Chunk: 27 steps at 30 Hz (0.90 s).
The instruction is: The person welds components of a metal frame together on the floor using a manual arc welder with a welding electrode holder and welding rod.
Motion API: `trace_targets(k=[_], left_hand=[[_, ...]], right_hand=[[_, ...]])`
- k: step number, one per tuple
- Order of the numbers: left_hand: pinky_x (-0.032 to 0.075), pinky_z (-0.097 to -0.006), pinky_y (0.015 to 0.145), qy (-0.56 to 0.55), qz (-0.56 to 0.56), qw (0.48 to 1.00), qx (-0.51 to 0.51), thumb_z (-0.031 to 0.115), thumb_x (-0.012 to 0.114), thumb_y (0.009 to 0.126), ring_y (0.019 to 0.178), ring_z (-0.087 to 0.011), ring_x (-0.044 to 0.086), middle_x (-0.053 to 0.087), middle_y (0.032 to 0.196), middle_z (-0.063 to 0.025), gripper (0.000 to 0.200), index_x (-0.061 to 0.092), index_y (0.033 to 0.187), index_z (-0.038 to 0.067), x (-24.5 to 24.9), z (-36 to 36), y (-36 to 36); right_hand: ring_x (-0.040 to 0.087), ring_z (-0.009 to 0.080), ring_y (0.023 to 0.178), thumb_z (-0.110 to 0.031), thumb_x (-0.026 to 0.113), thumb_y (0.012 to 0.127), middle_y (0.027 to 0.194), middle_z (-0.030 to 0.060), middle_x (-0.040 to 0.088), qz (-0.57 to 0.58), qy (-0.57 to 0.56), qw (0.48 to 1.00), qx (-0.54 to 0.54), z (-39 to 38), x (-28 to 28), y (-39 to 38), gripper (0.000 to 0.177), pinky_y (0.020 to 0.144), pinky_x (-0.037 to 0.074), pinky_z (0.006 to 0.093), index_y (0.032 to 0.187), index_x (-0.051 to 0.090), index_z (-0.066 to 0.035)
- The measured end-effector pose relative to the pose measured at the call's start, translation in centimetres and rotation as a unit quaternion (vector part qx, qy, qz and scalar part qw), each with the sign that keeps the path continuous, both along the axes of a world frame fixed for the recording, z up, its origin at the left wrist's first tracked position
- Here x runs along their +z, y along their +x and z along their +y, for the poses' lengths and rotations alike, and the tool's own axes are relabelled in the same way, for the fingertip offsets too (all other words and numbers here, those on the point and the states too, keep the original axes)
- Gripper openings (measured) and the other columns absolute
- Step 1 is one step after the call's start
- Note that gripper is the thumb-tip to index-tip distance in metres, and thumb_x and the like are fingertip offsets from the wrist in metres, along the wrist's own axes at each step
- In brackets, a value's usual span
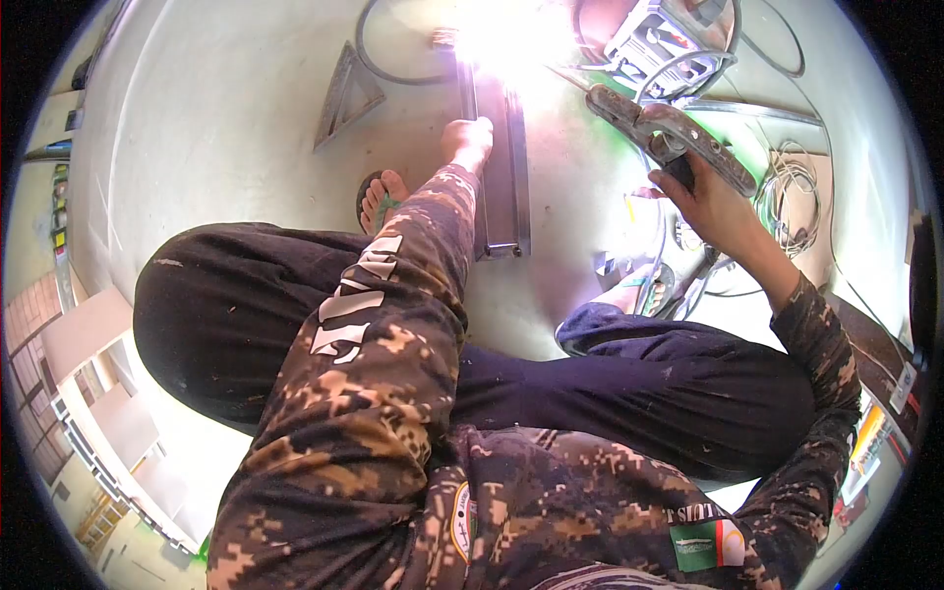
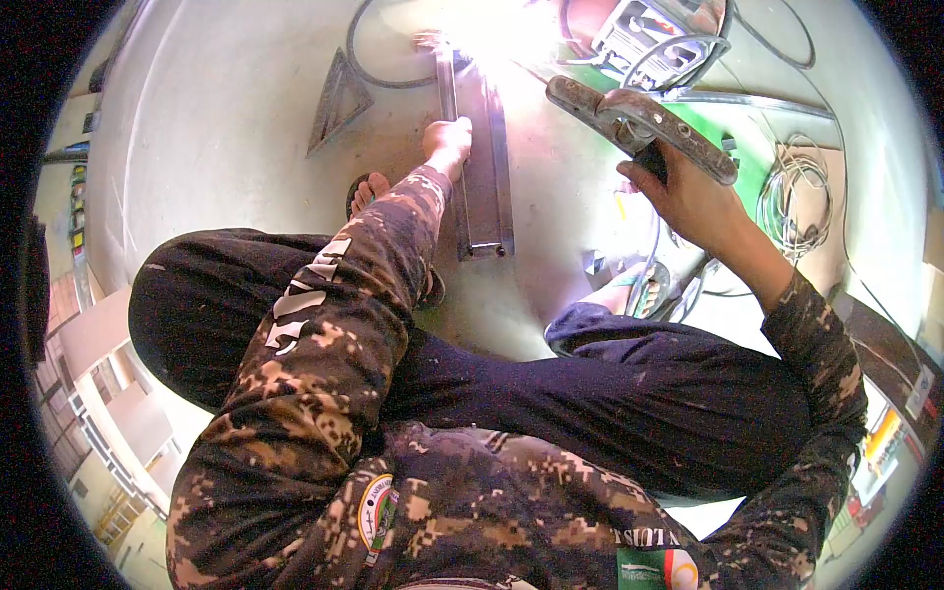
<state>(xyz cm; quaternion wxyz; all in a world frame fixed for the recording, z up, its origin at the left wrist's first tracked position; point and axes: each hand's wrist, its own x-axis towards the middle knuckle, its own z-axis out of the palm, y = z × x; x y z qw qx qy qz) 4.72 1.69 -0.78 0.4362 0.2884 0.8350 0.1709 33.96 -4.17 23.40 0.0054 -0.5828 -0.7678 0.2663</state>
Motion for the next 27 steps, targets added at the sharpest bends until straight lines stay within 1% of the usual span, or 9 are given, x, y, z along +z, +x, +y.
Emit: trace_targets(k=[6, 13, 16, 17, 18, 20, 21, 23, 27], left_hand=[[0.056, -0.0414, 0.074, -0.007, -0.008, 1.000, 0.003, 0.030, 0.062, 0.080, 0.079, -0.0285, 0.070, 0.072, 0.091, -0.0165, 0.034, 0.072, 0.089, -0.001, -1.6, -0.1, -0.3], [0.056, -0.0417, 0.070, -0.016, -0.056, 0.996, 0.061, 0.030, 0.062, 0.081, 0.075, -0.0265, 0.069, 0.071, 0.087, -0.0137, 0.032, 0.073, 0.087, 0.000, -0.8, 0.9, 0.6], [0.055, -0.0401, 0.068, 0.081, 0.024, 0.995, -0.060, 0.032, 0.065, 0.081, 0.074, -0.0255, 0.068, 0.070, 0.079, -0.0126, 0.028, 0.072, 0.080, 0.005, -11.5, 1.4, -1.4], [0.055, -0.0395, 0.067, 0.121, 0.046, 0.987, -0.100, 0.033, 0.067, 0.081, 0.073, -0.0252, 0.068, 0.069, 0.076, -0.0123, 0.027, 0.072, 0.078, 0.007, -14.7, 1.4, -2.2], [0.056, -0.0421, 0.072, 0.088, 0.140, 0.959, -0.231, 0.039, 0.066, 0.082, 0.080, -0.0293, 0.070, 0.071, 0.082, -0.0157, 0.036, 0.073, 0.080, 0.004, -11.4, 1.3, -2.1], [0.055, -0.0459, 0.081, 0.019, 0.069, 0.997, -0.042, 0.045, 0.065, 0.080, 0.097, -0.0379, 0.069, 0.070, 0.095, -0.0265, 0.046, 0.073, 0.085, 0.000, -2.4, 0.7, -0.1], [0.055, -0.0459, 0.081, 0.019, 0.069, 0.997, -0.042, 0.045, 0.065, 0.080, 0.097, -0.0379, 0.069, 0.070, 0.095, -0.0265, 0.046, 0.073, 0.085, 0.000, -2.0, 0.2, 0.0], [0.055, -0.0429, 0.079, 0.065, 0.087, 0.993, -0.043, 0.037, 0.059, 0.084, 0.090, -0.0371, 0.070, 0.070, 0.088, -0.0242, 0.041, 0.072, 0.087, -0.002, -1.4, 0.0, 0.1], [0.054, -0.0441, 0.081, 0.071, 0.081, 0.993, -0.053, 0.037, 0.059, 0.083, 0.093, -0.0394, 0.069, 0.069, 0.093, -0.0272, 0.043, 0.072, 0.089, -0.004, -3.4, 0.3, -0.6]], right_hand=[[0.064, 0.0445, 0.089, -0.045, 0.057, 0.095, 0.097, 0.0248, 0.066, -0.035, -0.032, 0.999, -0.013, 0.2, -0.4, 1.0, 0.048, 0.074, 0.052, 0.0475, 0.117, 0.054, -0.002], [0.067, 0.0378, 0.086, -0.044, 0.060, 0.094, 0.092, 0.0180, 0.069, 0.020, -0.055, 0.998, -0.030, 0.4, -0.3, 0.9, 0.048, 0.074, 0.052, 0.0436, 0.114, 0.056, -0.001], [0.069, 0.0319, 0.083, -0.039, 0.059, 0.096, 0.090, 0.0152, 0.068, 0.035, -0.042, 0.998, -0.008, 0.3, -1.0, 1.2, 0.044, 0.074, 0.052, 0.0375, 0.117, 0.054, -0.001], [0.070, 0.0306, 0.084, -0.036, 0.059, 0.096, 0.092, 0.0160, 0.068, -0.026, 0.055, 0.998, 0.011, -0.2, -0.3, 0.6, 0.044, 0.076, 0.052, 0.0359, 0.118, 0.052, 0.001], [0.070, 0.0321, 0.085, -0.036, 0.060, 0.096, 0.094, 0.0171, 0.068, 0.084, 0.037, 0.996, -0.019, -0.3, -0.4, 0.1, 0.044, 0.076, 0.052, 0.0365, 0.116, 0.053, 0.002], [0.070, 0.0328, 0.091, -0.034, 0.061, 0.095, 0.095, 0.0187, 0.068, 0.199, 0.006, 0.979, -0.051, -0.1, -1.1, 0.3, 0.041, 0.078, 0.052, 0.0380, 0.113, 0.055, 0.003], [0.070, 0.0328, 0.091, -0.034, 0.061, 0.095, 0.095, 0.0187, 0.068, 0.199, 0.005, 0.979, -0.051, 0.2, -1.0, 0.5, 0.041, 0.078, 0.052, 0.0380, 0.113, 0.055, 0.003], [0.071, 0.0286, 0.093, -0.030, 0.061, 0.096, 0.094, 0.0187, 0.070, 0.044, 0.016, 0.998, -0.039, 0.6, -0.6, 0.7, 0.037, 0.079, 0.052, 0.0388, 0.111, 0.056, 0.003], [0.071, 0.0255, 0.092, -0.028, 0.061, 0.096, 0.093, 0.0191, 0.070, 0.034, 0.025, 0.999, -0.023, 0.3, -0.3, 0.3, 0.035, 0.078, 0.052, 0.0391, 0.110, 0.057, 0.004]])
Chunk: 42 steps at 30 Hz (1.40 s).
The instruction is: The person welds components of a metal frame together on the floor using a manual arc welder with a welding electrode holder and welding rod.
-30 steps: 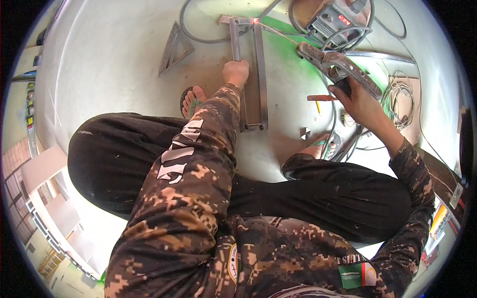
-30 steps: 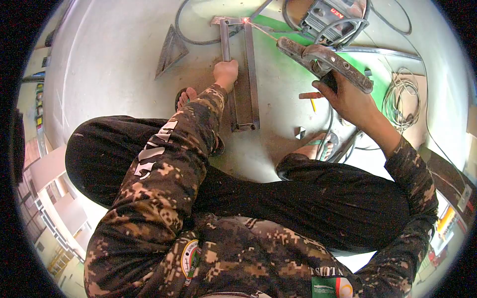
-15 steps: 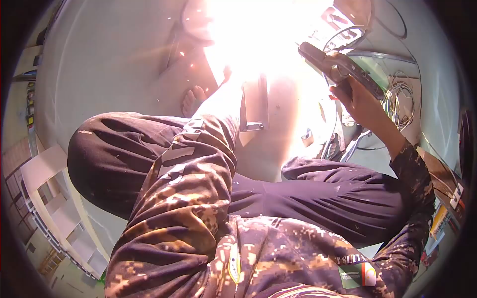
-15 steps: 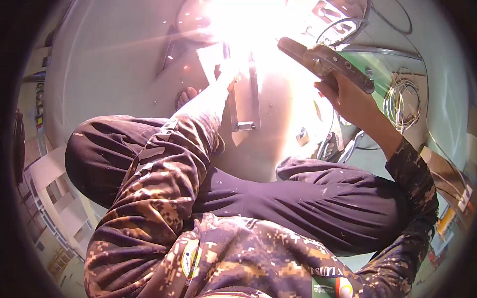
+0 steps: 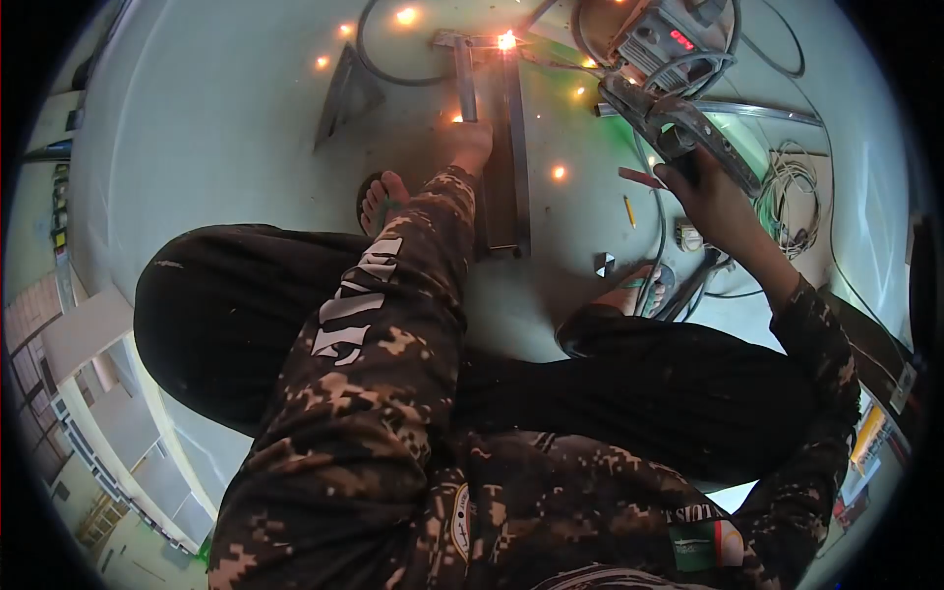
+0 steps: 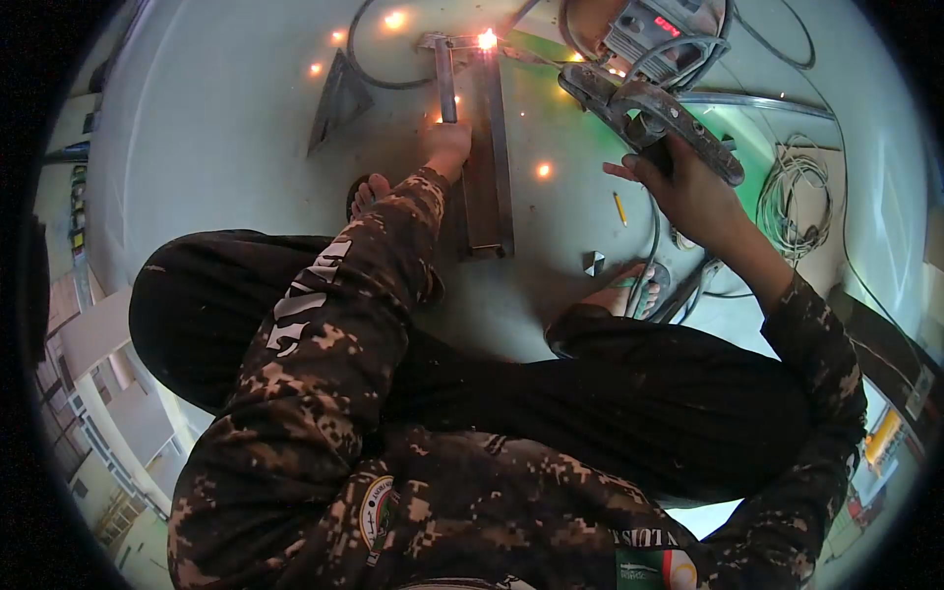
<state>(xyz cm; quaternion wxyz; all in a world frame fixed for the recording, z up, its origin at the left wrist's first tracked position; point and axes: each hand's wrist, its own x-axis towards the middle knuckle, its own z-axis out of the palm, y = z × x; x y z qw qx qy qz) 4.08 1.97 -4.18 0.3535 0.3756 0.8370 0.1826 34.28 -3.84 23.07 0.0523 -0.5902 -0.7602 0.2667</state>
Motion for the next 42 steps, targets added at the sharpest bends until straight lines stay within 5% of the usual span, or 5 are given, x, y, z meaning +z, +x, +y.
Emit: trace_targets(k=[3, 5, 33, 35, 42], left_hand=[[0.052, -0.0457, 0.089, -0.001, 0.120, 0.972, -0.202, 0.037, 0.061, 0.080, 0.104, -0.0412, 0.065, 0.067, 0.103, -0.0296, 0.046, 0.071, 0.093, -0.006, -1.8, 0.5, -0.5], [0.051, -0.0471, 0.090, -0.022, -0.006, 1.000, 0.001, 0.036, 0.057, 0.081, 0.103, -0.0421, 0.065, 0.067, 0.102, -0.0303, 0.046, 0.070, 0.090, -0.007, 2.6, -0.1, 0.2], [0.053, -0.0423, 0.086, 0.047, 0.010, 0.995, -0.084, 0.030, 0.057, 0.079, 0.094, -0.0388, 0.069, 0.069, 0.093, -0.0272, 0.039, 0.072, 0.089, -0.005, 0.2, 0.1, -0.3], [0.054, -0.0413, 0.080, -0.100, -0.155, 0.977, 0.110, 0.034, 0.057, 0.080, 0.088, -0.0327, 0.071, 0.071, 0.087, -0.0232, 0.041, 0.073, 0.089, -0.003, 4.6, 0.2, 0.9], [0.055, -0.0406, 0.062, -0.028, 0.107, 0.987, -0.119, 0.045, 0.052, 0.092, 0.074, -0.0271, 0.070, 0.070, 0.083, -0.0162, 0.048, 0.070, 0.092, 0.001, 0.0, 0.6, 0.1]], right_hand=[[0.071, 0.0269, 0.092, -0.029, 0.061, 0.096, 0.094, 0.0196, 0.070, 0.047, -0.030, 0.998, -0.006, -0.1, 0.4, -0.3, 0.036, 0.078, 0.052, 0.0390, 0.109, 0.057, 0.004], [0.071, 0.0265, 0.092, -0.029, 0.060, 0.097, 0.093, 0.0180, 0.071, 0.076, -0.074, 0.994, -0.024, 0.1, -0.1, 0.2, 0.037, 0.078, 0.052, 0.0384, 0.111, 0.055, 0.005], [0.066, 0.0376, 0.086, -0.035, 0.063, 0.094, 0.097, 0.0235, 0.066, 0.002, -0.032, 0.999, -0.008, -0.1, 1.3, -0.5, 0.043, 0.078, 0.051, 0.0428, 0.112, 0.058, 0.004], [0.065, 0.0400, 0.087, -0.036, 0.062, 0.094, 0.096, 0.0239, 0.066, 0.006, -0.047, 0.999, -0.014, -0.1, 1.5, -0.6, 0.043, 0.078, 0.050, 0.0438, 0.114, 0.058, 0.002], [0.063, 0.0440, 0.092, -0.041, 0.060, 0.095, 0.097, 0.0251, 0.065, 0.033, -0.052, 0.998, 0.010, 0.0, 0.6, 0.4, 0.049, 0.079, 0.049, 0.0455, 0.115, 0.056, 0.004]])
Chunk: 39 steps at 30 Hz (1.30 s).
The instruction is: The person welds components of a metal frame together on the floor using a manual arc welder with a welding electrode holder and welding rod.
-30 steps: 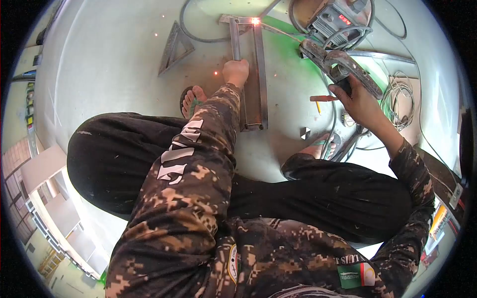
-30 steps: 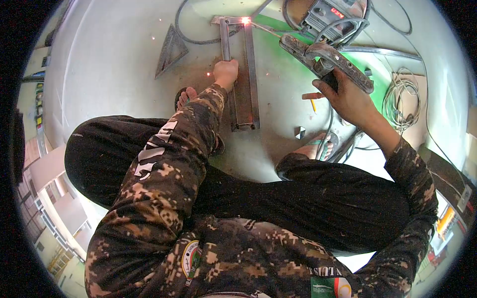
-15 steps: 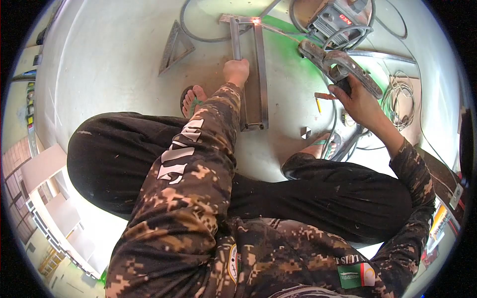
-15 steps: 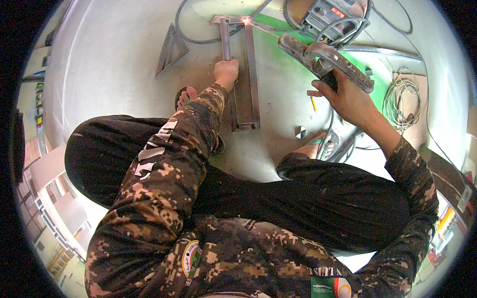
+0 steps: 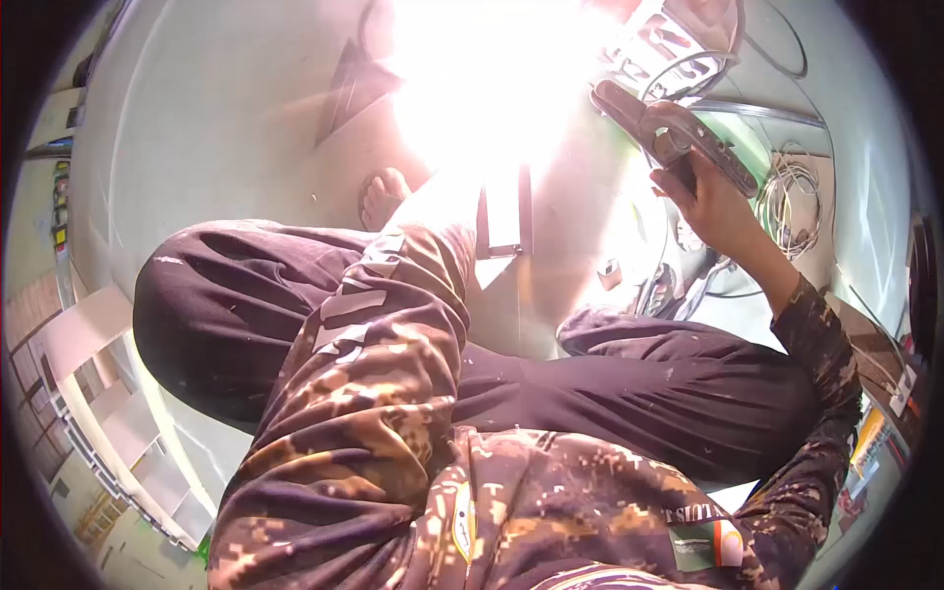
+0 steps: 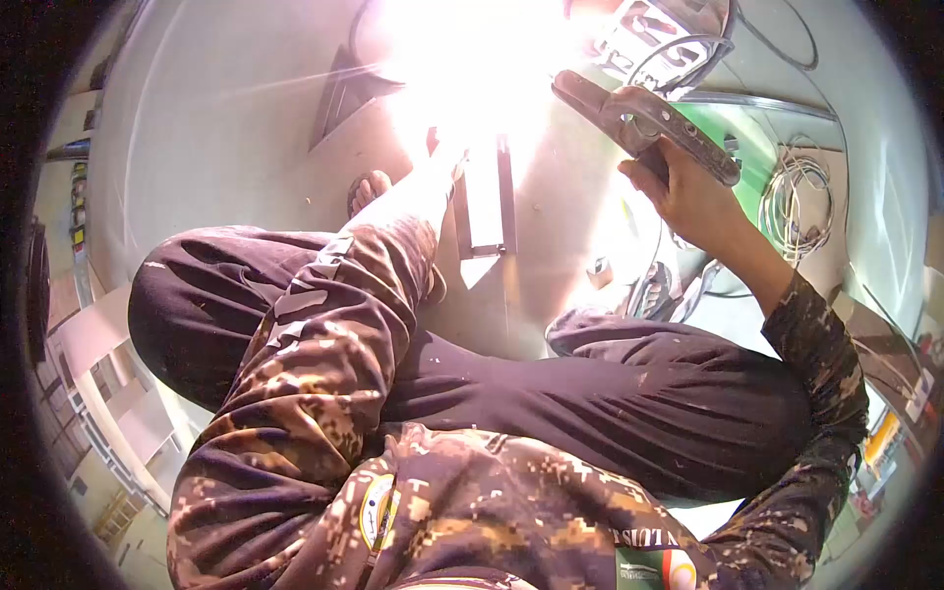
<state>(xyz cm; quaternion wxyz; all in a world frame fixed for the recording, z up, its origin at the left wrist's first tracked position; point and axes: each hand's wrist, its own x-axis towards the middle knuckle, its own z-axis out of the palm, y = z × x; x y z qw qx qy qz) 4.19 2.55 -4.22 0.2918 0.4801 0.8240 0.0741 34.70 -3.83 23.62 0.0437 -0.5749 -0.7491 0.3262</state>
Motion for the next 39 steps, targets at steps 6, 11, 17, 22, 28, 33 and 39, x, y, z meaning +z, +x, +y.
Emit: trace_targets(k=[6, 11, 17, 22, 28, 33, 39], left_hand=[[0.052, -0.0329, 0.049, 0.101, -0.697, 0.705, 0.084, 0.031, 0.051, 0.094, 0.058, -0.0202, 0.064, 0.065, 0.067, -0.0108, 0.033, 0.063, 0.085, 0.002, -4.6, -1.4, -2.1], [0.053, -0.0398, 0.058, -0.001, -0.158, 0.975, 0.159, 0.029, 0.059, 0.087, 0.061, -0.0251, 0.067, 0.068, 0.073, -0.0142, 0.033, 0.071, 0.089, -0.001, -0.9, 0.2, 0.6], [0.052, -0.0446, 0.089, -0.004, -0.192, 0.967, 0.167, 0.032, 0.062, 0.079, 0.102, -0.0408, 0.066, 0.068, 0.105, -0.0291, 0.042, 0.071, 0.094, -0.006, 3.5, -1.0, 0.7], [0.051, -0.0454, 0.087, 0.021, -0.113, 0.987, 0.113, 0.031, 0.058, 0.080, 0.099, -0.0420, 0.066, 0.068, 0.097, -0.0300, 0.041, 0.070, 0.090, -0.007, 4.5, -1.2, 0.6], [0.053, -0.0450, 0.083, 0.037, -0.130, 0.986, 0.101, 0.032, 0.058, 0.080, 0.089, -0.0402, 0.069, 0.069, 0.087, -0.0286, 0.042, 0.070, 0.085, -0.007, 5.9, 0.2, 1.0], [0.054, -0.0444, 0.080, 0.026, -0.147, 0.981, 0.123, 0.031, 0.057, 0.081, 0.086, -0.0385, 0.070, 0.069, 0.081, -0.0270, 0.040, 0.071, 0.082, -0.007, 6.6, 0.6, 1.2], [0.053, -0.0451, 0.080, 0.018, -0.155, 0.980, 0.123, 0.030, 0.056, 0.081, 0.084, -0.0400, 0.069, 0.069, 0.080, -0.0267, 0.039, 0.071, 0.080, -0.007, 6.6, 0.9, 1.3]], right_hand=[[0.063, 0.0420, 0.089, -0.037, 0.062, 0.094, 0.096, 0.0241, 0.065, 0.001, 0.016, 1.000, 0.009, 0.2, 0.0, 0.0, 0.046, 0.079, 0.049, 0.0429, 0.114, 0.056, 0.004], [0.066, 0.0376, 0.092, -0.030, 0.060, 0.096, 0.102, 0.0218, 0.066, -0.046, 0.013, 0.999, -0.005, -0.2, 1.0, -0.9, 0.039, 0.081, 0.050, 0.0413, 0.115, 0.055, 0.004], [0.064, 0.0308, 0.092, -0.032, 0.060, 0.097, 0.099, 0.0183, 0.066, 0.049, 0.028, 0.998, -0.031, 0.3, 0.7, -0.1, 0.042, 0.080, 0.049, 0.0401, 0.119, 0.053, 0.004], [0.070, 0.0256, 0.089, -0.030, 0.061, 0.097, 0.104, 0.0156, 0.069, 0.023, 0.032, 0.999, -0.032, 0.0, 1.2, -1.0, 0.038, 0.081, 0.051, 0.0364, 0.113, 0.054, 0.004], [0.072, 0.0239, 0.087, -0.030, 0.061, 0.097, 0.099, 0.0167, 0.070, 0.089, -0.051, 0.992, -0.077, 1.7, 1.9, -0.1, 0.038, 0.079, 0.051, 0.0363, 0.114, 0.054, 0.004], [0.071, 0.0255, 0.085, -0.030, 0.061, 0.096, 0.094, 0.0182, 0.070, 0.026, -0.037, 0.997, -0.062, 1.6, 3.6, -0.8, 0.038, 0.078, 0.051, 0.0376, 0.115, 0.055, 0.003], [0.067, 0.0299, 0.082, -0.032, 0.064, 0.094, 0.092, 0.0192, 0.069, -0.017, -0.002, 0.999, -0.045, 1.8, 3.5, -0.4, 0.040, 0.077, 0.050, 0.0400, 0.114, 0.059, 0.003]])
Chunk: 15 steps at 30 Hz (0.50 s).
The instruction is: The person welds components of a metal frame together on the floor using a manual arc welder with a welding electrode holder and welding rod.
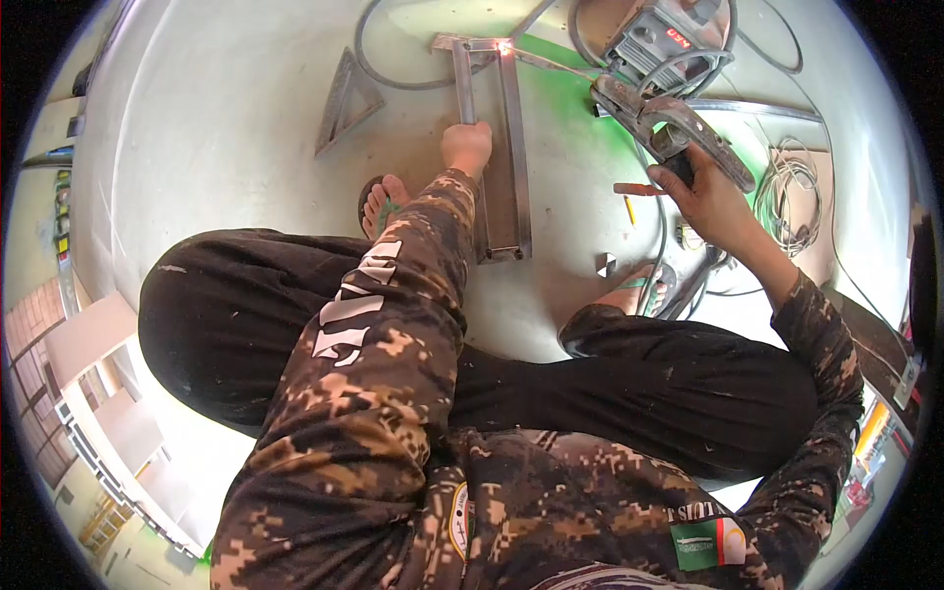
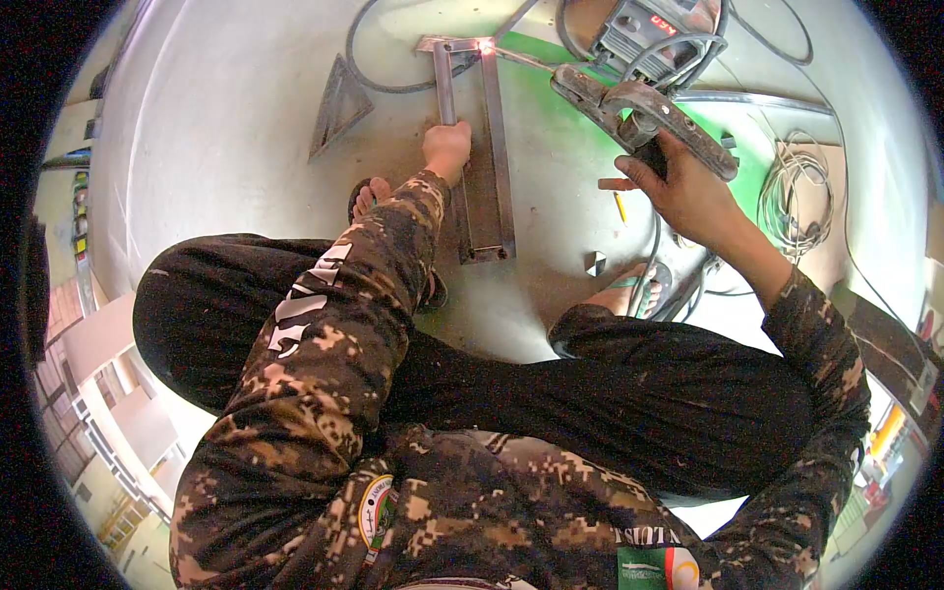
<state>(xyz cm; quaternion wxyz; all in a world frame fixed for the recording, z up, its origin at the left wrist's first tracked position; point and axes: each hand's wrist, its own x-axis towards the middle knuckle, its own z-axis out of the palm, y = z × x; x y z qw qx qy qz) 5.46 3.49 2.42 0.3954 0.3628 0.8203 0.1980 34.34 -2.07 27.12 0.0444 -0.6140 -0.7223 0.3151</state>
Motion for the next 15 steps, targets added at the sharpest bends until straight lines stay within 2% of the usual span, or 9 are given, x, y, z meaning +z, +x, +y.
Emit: trace_targets(k=[7, 9, 11, 12, 13, 15], left_hand=[[0.051, -0.0463, 0.084, 0.040, 0.032, 0.999, -0.018, 0.030, 0.055, 0.079, 0.092, -0.0423, 0.067, 0.068, 0.085, -0.0289, 0.041, 0.070, 0.083, -0.007, 0.3, -0.1, 0.0], [0.051, -0.0458, 0.085, 0.054, 0.039, 0.996, -0.053, 0.030, 0.056, 0.079, 0.093, -0.0421, 0.067, 0.068, 0.087, -0.0289, 0.040, 0.071, 0.083, -0.007, -2.0, 0.2, -0.5], [0.051, -0.0453, 0.085, 0.066, 0.045, 0.993, -0.088, 0.030, 0.056, 0.079, 0.094, -0.0419, 0.067, 0.068, 0.090, -0.0288, 0.039, 0.071, 0.083, -0.006, -3.4, 0.3, -0.6], [0.052, -0.0453, 0.084, 0.038, 0.024, 0.998, -0.042, 0.029, 0.055, 0.079, 0.093, -0.0405, 0.068, 0.069, 0.089, -0.0278, 0.038, 0.072, 0.085, -0.005, -2.3, 0.3, -0.1], [0.052, -0.0453, 0.084, 0.010, 0.003, 1.000, 0.005, 0.028, 0.055, 0.080, 0.093, -0.0391, 0.069, 0.069, 0.089, -0.0268, 0.037, 0.072, 0.087, -0.004, -1.2, 0.3, 0.3], [0.053, -0.0451, 0.083, 0.000, -0.009, 1.000, 0.010, 0.031, 0.056, 0.081, 0.092, -0.0391, 0.069, 0.069, 0.091, -0.0263, 0.039, 0.072, 0.089, -0.004, -1.1, 0.3, 0.6]], right_hand=[[0.068, 0.0301, 0.084, -0.032, 0.064, 0.094, 0.091, 0.0194, 0.069, 0.034, 0.011, 0.999, 0.004, -0.1, -0.3, 0.1, 0.041, 0.077, 0.050, 0.0406, 0.115, 0.058, 0.003], [0.069, 0.0298, 0.086, -0.032, 0.064, 0.094, 0.091, 0.0192, 0.070, 0.044, 0.029, 0.998, 0.018, 0.0, -1.0, 0.6, 0.040, 0.078, 0.050, 0.0402, 0.113, 0.058, 0.004], [0.069, 0.0301, 0.089, -0.032, 0.062, 0.095, 0.095, 0.0191, 0.070, -0.024, -0.029, 0.999, 0.030, 0.3, -0.7, 1.2, 0.039, 0.080, 0.050, 0.0394, 0.110, 0.057, 0.004], [0.067, 0.0342, 0.088, -0.034, 0.061, 0.096, 0.093, 0.0203, 0.069, 0.107, 0.000, 0.994, 0.005, -0.1, -0.8, 0.6, 0.040, 0.080, 0.050, 0.0398, 0.106, 0.057, 0.004], [0.067, 0.0351, 0.089, -0.035, 0.061, 0.096, 0.093, 0.0200, 0.067, 0.054, -0.016, 0.998, 0.000, -0.1, -0.5, 0.6, 0.042, 0.079, 0.050, 0.0401, 0.108, 0.056, 0.005], [0.068, 0.0341, 0.092, -0.034, 0.061, 0.096, 0.093, 0.0182, 0.068, -0.030, -0.015, 0.999, 0.038, 0.1, -0.5, 1.1, 0.043, 0.079, 0.050, 0.0399, 0.110, 0.054, 0.006]])
